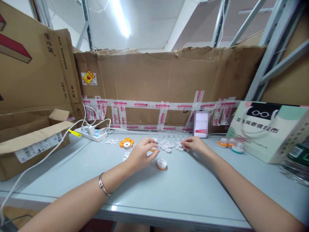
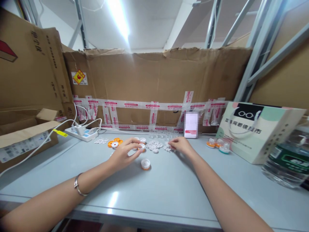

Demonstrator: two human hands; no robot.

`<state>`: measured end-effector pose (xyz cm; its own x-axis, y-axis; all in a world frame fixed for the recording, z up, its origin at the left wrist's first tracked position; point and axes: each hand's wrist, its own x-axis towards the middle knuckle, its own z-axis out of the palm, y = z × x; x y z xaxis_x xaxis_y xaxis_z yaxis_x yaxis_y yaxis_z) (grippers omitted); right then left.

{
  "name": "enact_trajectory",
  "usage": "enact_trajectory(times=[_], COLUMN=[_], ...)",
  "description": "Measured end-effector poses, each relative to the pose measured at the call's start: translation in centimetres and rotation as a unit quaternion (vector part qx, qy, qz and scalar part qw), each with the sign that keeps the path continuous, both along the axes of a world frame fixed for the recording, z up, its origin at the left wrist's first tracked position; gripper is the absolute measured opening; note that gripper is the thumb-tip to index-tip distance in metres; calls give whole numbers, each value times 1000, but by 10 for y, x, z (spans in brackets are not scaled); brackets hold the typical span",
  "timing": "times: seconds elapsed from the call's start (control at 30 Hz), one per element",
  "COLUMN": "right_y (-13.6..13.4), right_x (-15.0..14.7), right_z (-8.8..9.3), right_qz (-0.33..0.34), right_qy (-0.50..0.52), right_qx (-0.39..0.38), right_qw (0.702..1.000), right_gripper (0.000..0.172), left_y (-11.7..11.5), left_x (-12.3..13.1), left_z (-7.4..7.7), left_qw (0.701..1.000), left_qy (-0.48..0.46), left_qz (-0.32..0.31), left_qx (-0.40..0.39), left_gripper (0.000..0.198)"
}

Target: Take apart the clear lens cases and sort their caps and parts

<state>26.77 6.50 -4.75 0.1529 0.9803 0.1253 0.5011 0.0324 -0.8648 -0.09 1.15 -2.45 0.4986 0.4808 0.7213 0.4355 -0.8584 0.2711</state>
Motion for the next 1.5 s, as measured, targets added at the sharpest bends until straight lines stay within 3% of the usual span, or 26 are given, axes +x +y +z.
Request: enact_trajectory(times=[0.13,0.3,0.37,0.5,0.63,0.87,1.1,1.23,1.37,1.5], right_y=[1,-13,-25,-51,-62,-60,-56,-54,-57,-58], right_x=[5,-7,-22,-58,-77,-78,-74,-74,-78,-80], right_z=[2,19,27,30,22,20,26,22,22,24], right_qz=[-38,-63,-3,237,327,337,239,272,312,306], right_qy=[-43,-89,-96,-98,-147,-114,-41,6,54,103], right_qx=[9,75,92,36,9,16,106,96,60,23], right_qw=[998,991,991,966,933,934,964,957,947,946], right_gripper=[13,22,28,32,37,27,20,24,26,34], left_y=[0,1,1,1,3,6,4,1,3,7], left_x=[0,-2,-2,0,4,7,3,0,0,-1], left_z=[2,1,-1,-7,-12,-18,-14,-7,-5,-3], left_qw=[1000,993,985,970,968,970,965,987,995,995], left_qy=[12,72,109,156,165,162,146,58,6,-7], left_qz=[-2,-17,-21,-7,-3,-4,-8,1,-64,-99], left_qx=[-18,-89,-135,-187,-191,-184,-217,-151,-70,-2], left_gripper=[16,22,25,48,39,22,25,27,22,14])
